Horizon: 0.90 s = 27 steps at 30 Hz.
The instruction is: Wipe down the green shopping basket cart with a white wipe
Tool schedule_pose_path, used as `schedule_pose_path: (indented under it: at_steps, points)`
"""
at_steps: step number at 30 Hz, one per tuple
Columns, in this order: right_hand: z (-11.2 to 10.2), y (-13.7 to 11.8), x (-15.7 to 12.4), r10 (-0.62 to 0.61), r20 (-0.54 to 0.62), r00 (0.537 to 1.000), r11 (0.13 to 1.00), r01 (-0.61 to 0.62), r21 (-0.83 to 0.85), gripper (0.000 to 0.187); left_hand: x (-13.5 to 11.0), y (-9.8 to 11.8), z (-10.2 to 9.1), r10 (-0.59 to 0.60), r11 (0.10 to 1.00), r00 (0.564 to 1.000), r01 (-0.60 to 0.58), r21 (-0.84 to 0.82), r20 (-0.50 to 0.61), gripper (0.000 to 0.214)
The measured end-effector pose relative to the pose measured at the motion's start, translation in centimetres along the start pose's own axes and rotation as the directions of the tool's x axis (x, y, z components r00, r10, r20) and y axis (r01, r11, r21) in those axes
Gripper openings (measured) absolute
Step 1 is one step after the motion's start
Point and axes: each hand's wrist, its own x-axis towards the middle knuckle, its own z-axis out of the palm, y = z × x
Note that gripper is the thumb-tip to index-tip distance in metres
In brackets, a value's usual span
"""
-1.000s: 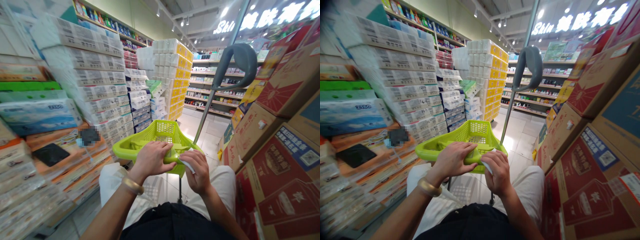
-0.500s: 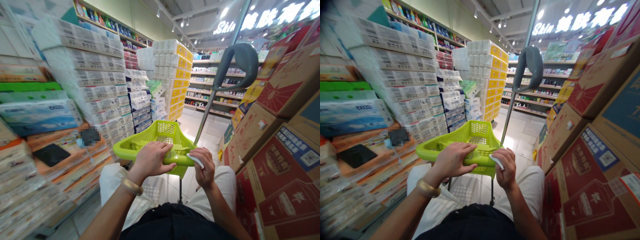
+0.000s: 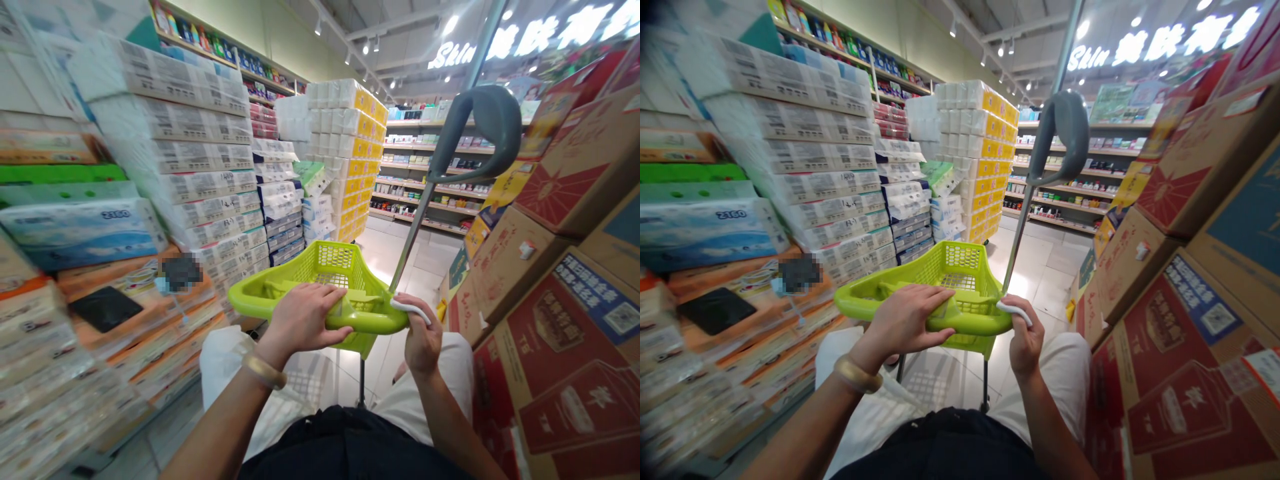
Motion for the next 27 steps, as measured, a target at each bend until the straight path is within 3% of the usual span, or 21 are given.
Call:
schedule_pose_path:
  at_steps: [2,4,7,9,11,13,16,18,24,27]
  points:
    - [0.1,0.7,0.1,0.169,-0.12,0.978,0.981,-0.156,0.113,0.019,0.1,0.0,0.1,-0.002,1.0,1.0,0.002,0.002,-0.005,0.06]
    - [0.5,0.8,-0.7,0.177,-0.189,0.966,0.979,-0.154,0.13,0.021,0.1,0.1,0.2,-0.005,1.0,1.0,0.005,0.006,-0.009,0.06]
    - [1.4,0.0,-3.3,-0.098,-0.193,0.976,0.994,0.088,-0.061,0.022,0.0,0.0,0.2,-0.008,1.0,1.0,0.008,0.015,-0.015,0.06]
    - [1.8,-0.2,-4.8,-0.278,-0.098,0.956,0.944,0.253,-0.212,0.022,-0.1,0.0,0.1,-0.002,1.0,1.0,0.002,0.015,-0.019,0.06]
    - [2.0,0.0,-5.5,-0.362,-0.04,0.931,0.897,0.336,-0.289,0.023,-0.1,-0.1,0.1,0.005,1.0,1.0,-0.005,0.011,-0.021,0.06]
    - [1.9,0.5,-5.3,-0.337,-0.077,0.938,0.911,0.304,-0.28,0.024,0.0,-0.1,0.1,0.006,1.0,1.0,-0.006,0.011,-0.021,0.06]
    - [2.0,0.9,-4.7,-0.169,-0.203,0.964,0.974,0.132,-0.184,0.029,0.2,-0.1,0.2,-0.008,1.0,1.0,0.008,0.019,-0.021,0.059]
    - [2.2,0.8,-4.9,-0.12,-0.222,0.968,0.982,0.083,-0.169,0.031,0.3,0.0,0.2,-0.016,1.0,1.0,0.016,0.021,-0.022,0.059]
    - [2.1,1.1,-6.3,-0.354,-0.031,0.935,0.889,0.326,-0.321,0.026,0.3,-0.1,0.2,-0.015,1.0,1.0,0.016,0.013,-0.019,0.059]
    - [1.6,1.6,-5.3,-0.251,-0.103,0.963,0.941,0.217,-0.258,0.031,0.3,-0.1,0.2,-0.012,1.0,1.0,0.012,0.0,-0.015,0.059]
